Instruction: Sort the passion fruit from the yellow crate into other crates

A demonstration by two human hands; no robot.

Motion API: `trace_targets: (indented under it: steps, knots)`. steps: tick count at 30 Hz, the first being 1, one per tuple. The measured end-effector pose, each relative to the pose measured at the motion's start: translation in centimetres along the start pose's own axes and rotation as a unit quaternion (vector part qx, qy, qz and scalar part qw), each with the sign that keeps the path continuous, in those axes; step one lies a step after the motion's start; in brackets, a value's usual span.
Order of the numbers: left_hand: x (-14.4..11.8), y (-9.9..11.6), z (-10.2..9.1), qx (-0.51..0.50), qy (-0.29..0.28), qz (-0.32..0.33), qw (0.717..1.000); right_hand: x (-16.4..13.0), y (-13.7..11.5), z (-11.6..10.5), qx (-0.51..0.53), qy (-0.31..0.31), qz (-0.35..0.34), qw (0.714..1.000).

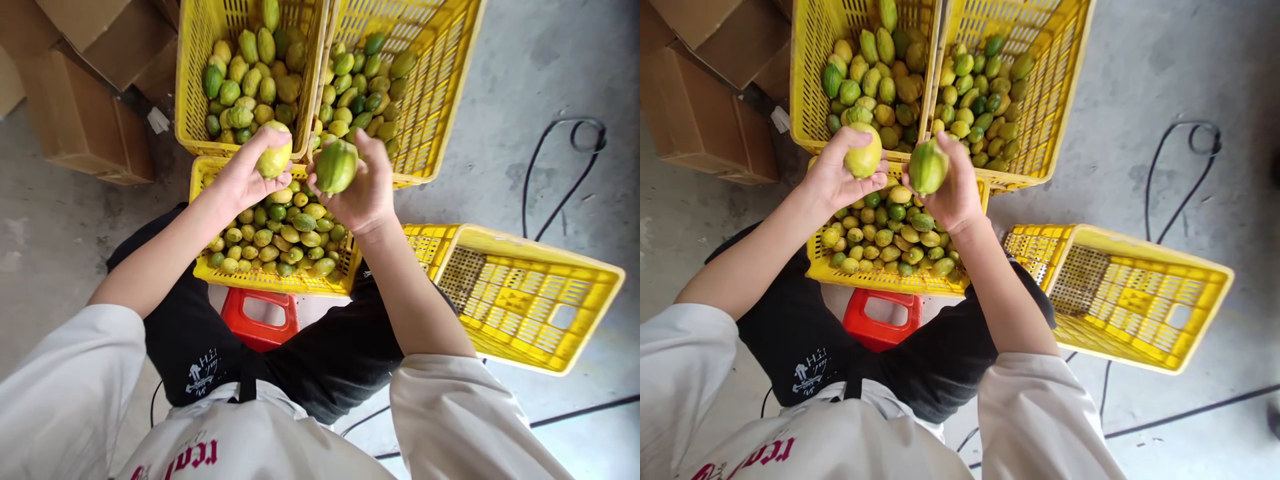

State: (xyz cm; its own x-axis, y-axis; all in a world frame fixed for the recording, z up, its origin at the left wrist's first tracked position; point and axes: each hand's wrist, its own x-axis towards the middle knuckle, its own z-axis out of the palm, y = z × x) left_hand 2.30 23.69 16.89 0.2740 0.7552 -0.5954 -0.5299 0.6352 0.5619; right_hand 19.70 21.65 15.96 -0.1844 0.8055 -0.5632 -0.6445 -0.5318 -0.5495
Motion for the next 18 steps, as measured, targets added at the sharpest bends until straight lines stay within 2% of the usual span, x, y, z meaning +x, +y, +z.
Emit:
trace_targets:
  steps: [4, 9, 13, 15, 18]
  knots:
    - [-0.5, 0.6, 0.5, -0.034, 0.028, 0.01, 0.999, 0.0, -0.6, -0.7, -0.012, -0.078, -0.035, 0.996]
    - [-0.3, 1.1, 0.5, -0.073, 0.095, -0.028, 0.992, 0.2, -0.3, -0.9, 0.04, -0.085, -0.035, 0.995]
    - [-0.4, 0.9, 0.8, -0.072, 0.079, -0.054, 0.993, 0.0, -0.2, 0.0, 0.088, -0.026, 0.007, 0.996]
    - [-0.4, 0.7, 0.9, -0.079, 0.074, -0.06, 0.992, 0.1, -0.1, 0.3, 0.074, 0.012, 0.047, 0.996]
    - [0.2, 0.0, 0.5, -0.071, 0.114, -0.073, 0.988, 0.9, 0.6, -0.2, 0.036, 0.095, 0.098, 0.99]
